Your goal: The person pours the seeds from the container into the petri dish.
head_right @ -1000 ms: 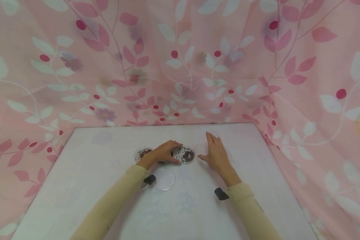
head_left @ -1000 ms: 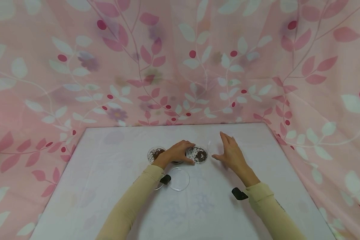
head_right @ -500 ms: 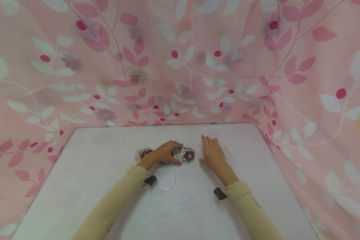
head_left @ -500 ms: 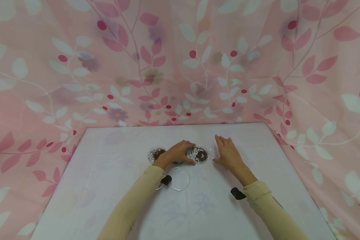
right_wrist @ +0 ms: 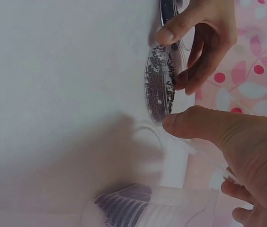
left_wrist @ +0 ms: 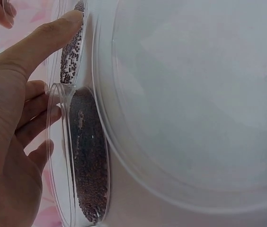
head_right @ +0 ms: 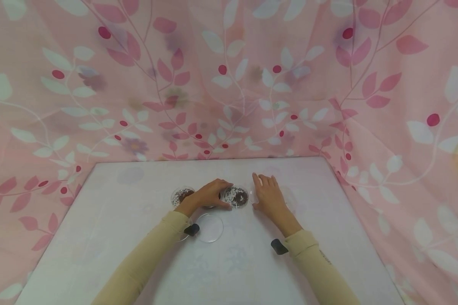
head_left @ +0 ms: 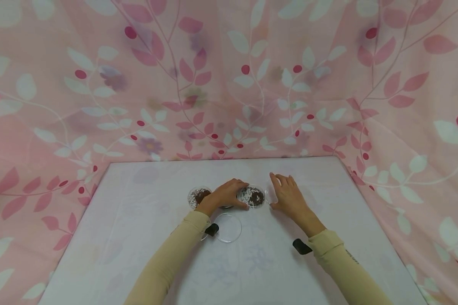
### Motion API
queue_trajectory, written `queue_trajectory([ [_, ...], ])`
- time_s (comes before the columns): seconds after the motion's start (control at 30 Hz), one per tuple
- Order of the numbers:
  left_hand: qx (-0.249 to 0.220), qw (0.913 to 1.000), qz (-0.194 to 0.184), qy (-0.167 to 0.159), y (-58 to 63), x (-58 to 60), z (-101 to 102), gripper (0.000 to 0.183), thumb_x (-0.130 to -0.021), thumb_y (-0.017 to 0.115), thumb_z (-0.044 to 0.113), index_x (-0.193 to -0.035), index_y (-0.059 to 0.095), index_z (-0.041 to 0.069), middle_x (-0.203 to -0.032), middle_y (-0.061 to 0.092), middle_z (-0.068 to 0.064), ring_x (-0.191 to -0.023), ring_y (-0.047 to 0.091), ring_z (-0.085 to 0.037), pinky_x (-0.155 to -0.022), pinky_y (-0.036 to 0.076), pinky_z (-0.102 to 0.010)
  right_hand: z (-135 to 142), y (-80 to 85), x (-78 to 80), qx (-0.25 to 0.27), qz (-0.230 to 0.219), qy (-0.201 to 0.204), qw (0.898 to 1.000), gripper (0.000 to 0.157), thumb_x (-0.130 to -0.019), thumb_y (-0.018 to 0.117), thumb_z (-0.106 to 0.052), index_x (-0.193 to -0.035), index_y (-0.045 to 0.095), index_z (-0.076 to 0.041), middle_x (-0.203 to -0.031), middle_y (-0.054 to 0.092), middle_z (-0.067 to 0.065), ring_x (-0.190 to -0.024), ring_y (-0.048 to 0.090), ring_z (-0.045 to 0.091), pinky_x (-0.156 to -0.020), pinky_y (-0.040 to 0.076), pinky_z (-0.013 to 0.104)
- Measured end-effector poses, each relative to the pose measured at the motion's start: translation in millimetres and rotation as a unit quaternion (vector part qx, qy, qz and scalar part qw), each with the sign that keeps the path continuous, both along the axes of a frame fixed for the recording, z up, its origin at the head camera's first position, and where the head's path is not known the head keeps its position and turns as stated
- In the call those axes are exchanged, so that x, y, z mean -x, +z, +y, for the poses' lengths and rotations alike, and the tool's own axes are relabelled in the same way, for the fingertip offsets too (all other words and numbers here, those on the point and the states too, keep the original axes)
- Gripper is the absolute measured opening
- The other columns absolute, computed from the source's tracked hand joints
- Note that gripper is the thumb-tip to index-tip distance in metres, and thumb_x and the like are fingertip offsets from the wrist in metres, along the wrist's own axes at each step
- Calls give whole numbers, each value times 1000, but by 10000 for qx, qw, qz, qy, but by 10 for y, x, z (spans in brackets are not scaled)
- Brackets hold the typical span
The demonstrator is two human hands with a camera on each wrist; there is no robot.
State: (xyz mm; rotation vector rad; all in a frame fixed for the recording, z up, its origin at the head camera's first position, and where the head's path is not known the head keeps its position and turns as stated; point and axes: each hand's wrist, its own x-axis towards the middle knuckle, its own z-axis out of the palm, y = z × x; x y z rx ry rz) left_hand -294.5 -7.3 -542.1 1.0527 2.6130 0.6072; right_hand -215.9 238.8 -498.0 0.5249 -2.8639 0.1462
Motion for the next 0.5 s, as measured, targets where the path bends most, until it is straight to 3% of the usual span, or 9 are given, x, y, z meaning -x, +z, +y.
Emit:
queue_trajectory([
  [0.2,-7,10000,51,43,10,-30,12,87,-73,80,57,-145,50,18,-144,52,-3,-135,47,-19,-113,41,-39,-71,17,9,170,-58,131,9998,115,-58,95,-33,-151,34,-4,-134,52,25,-124,51,43,-113,33,61],
  [0.5,-5,10000,64,71,64,-74,56,86,-73,81,55,-144,50,17,-144,53,-3,-134,48,-20,-110,44,-41,-235,15,46,729,37,502,9961,114,-61,94,-34,-151,33,-3,-132,53,25,-122,53,42,-112,34,62],
])
